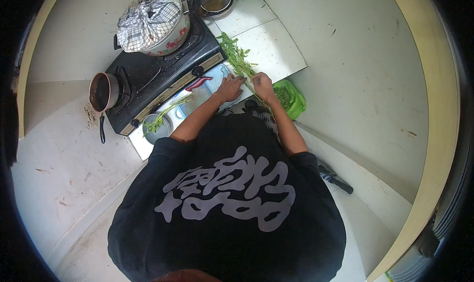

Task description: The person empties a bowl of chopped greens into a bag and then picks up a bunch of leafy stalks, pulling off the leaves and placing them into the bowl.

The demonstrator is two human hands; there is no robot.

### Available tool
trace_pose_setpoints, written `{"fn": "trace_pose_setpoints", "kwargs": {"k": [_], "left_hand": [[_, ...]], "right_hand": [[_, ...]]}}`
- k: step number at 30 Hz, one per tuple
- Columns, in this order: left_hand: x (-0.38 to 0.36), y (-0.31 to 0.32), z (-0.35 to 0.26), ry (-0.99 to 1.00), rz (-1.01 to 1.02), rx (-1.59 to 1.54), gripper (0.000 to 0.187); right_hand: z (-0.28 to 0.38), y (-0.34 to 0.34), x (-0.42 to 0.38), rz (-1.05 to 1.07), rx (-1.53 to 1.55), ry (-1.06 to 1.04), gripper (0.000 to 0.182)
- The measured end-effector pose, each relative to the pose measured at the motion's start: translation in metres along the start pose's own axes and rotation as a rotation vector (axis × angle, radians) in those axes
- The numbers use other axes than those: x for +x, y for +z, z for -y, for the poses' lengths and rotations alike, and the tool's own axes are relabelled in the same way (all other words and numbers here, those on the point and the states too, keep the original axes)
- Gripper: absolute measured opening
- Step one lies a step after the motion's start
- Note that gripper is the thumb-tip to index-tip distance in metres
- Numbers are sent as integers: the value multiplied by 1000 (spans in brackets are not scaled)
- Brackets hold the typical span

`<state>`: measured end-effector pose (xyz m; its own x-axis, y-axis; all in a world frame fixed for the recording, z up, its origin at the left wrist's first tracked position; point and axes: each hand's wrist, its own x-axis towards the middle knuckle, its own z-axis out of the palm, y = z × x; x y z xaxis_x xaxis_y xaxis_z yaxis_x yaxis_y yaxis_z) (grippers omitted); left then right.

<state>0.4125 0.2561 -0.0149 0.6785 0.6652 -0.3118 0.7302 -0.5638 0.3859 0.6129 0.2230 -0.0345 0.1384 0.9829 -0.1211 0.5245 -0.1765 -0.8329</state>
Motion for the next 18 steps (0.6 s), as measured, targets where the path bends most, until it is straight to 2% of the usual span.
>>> {"fn": "trace_pose_setpoints", "kwargs": {"k": [1, 2, 5, 9, 11, 12, 14, 15, 17, 18], "left_hand": [[1, 1, 0, -13, -8, -22, 62], [2, 2, 0, -26, -16, -44, 62], [3, 0, 0, -69, -18, -114, 60], [11, 2, 1, -145, -43, -186, 54], [19, 5, 5, -175, -117, -396, 49], [23, 3, 5, -173, -118, -397, 49], [30, 1, 4, -129, -292, -1080, 38], [30, -9, -1, -129, -290, -1080, 38], [28, -46, -16, -315, -235, -1723, 28], [29, -52, -19, -315, -232, -1723, 28]], "right_hand": [[4, -3, 1, 16, 145, 90, 24], [8, -8, 5, 17, 143, 88, 24], [18, -21, 12, 64, 461, 153, 33], [44, -45, 15, 69, 551, 300, 36], [57, -51, 13, 54, 594, 326, 34], [62, -54, 12, 40, 638, 353, 32], [71, -58, 7, 30, 665, 371, 31], [74, -59, 4, 22, 693, 389, 30], [68, -58, 2, 39, 678, 381, 29], [66, -58, 0, 58, 661, 371, 29]]}}
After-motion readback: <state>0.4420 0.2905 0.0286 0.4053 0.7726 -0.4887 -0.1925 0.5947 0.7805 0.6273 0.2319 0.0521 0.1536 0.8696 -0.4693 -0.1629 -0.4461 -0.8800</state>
